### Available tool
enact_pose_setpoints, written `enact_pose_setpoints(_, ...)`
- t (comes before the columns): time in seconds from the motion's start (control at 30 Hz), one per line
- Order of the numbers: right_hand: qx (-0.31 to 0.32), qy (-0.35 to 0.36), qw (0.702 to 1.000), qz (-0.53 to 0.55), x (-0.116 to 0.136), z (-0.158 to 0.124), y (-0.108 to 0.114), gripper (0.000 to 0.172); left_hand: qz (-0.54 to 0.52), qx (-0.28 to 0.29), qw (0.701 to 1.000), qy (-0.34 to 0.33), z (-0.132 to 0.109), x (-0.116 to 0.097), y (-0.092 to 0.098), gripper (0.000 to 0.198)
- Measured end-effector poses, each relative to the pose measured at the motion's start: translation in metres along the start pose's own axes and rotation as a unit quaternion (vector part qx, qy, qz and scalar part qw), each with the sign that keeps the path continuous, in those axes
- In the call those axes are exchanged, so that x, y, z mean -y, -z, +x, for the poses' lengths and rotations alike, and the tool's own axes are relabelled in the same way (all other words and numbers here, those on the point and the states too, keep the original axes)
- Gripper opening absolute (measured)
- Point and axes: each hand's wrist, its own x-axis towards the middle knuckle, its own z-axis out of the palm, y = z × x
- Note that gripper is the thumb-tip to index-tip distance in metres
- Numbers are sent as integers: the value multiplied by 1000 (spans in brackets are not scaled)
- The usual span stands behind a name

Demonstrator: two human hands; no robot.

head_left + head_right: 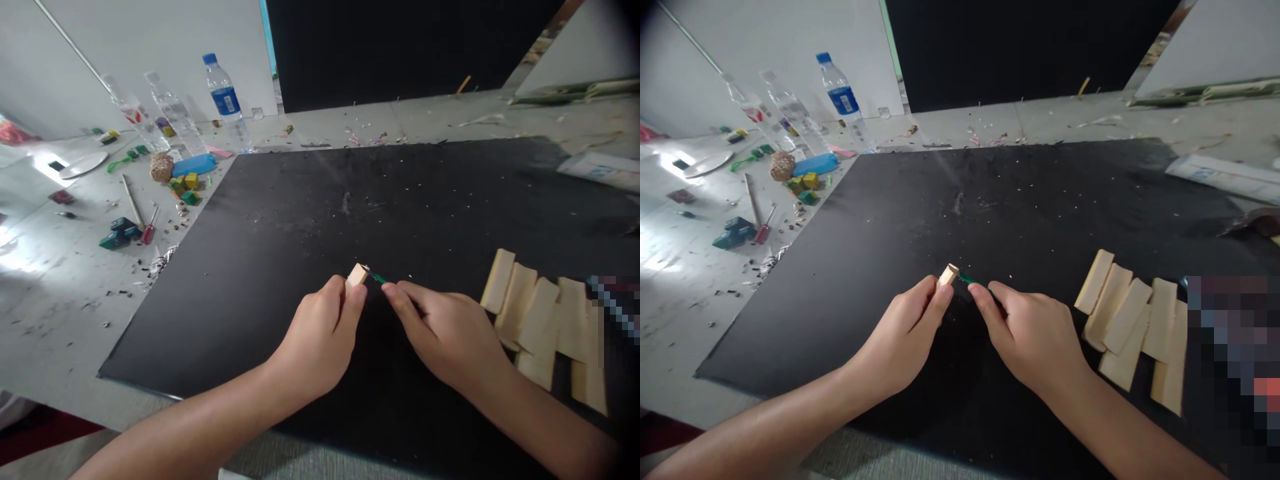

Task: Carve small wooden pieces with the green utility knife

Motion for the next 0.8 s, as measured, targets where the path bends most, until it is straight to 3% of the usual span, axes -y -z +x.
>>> enact_pose_setpoints(0.2, -36, 29, 992, -120, -2, -1, -6, 64, 20, -6, 1000, 2, 0, 3, -2, 44)
enact_pose_setpoints(0.33, -113, 86, 965, -221, -4, -3, -12, 58, 23, -6, 999, 23, -2, 5, -3, 49)
enact_pose_setpoints(0.47, -150, 113, 938, -291, -3, -4, -19, 53, 1, 6, 997, 72, 1, 10, -2, 54)
enact_pose_setpoints(0.57, -134, 104, 935, -312, 1, -3, -21, 53, -56, 15, 993, 107, 5, 16, -2, 54)
enact_pose_setpoints(0.8, -16, 37, 958, -283, 14, 0, -13, 58, -152, 41, 973, 167, 9, 20, -2, 49)
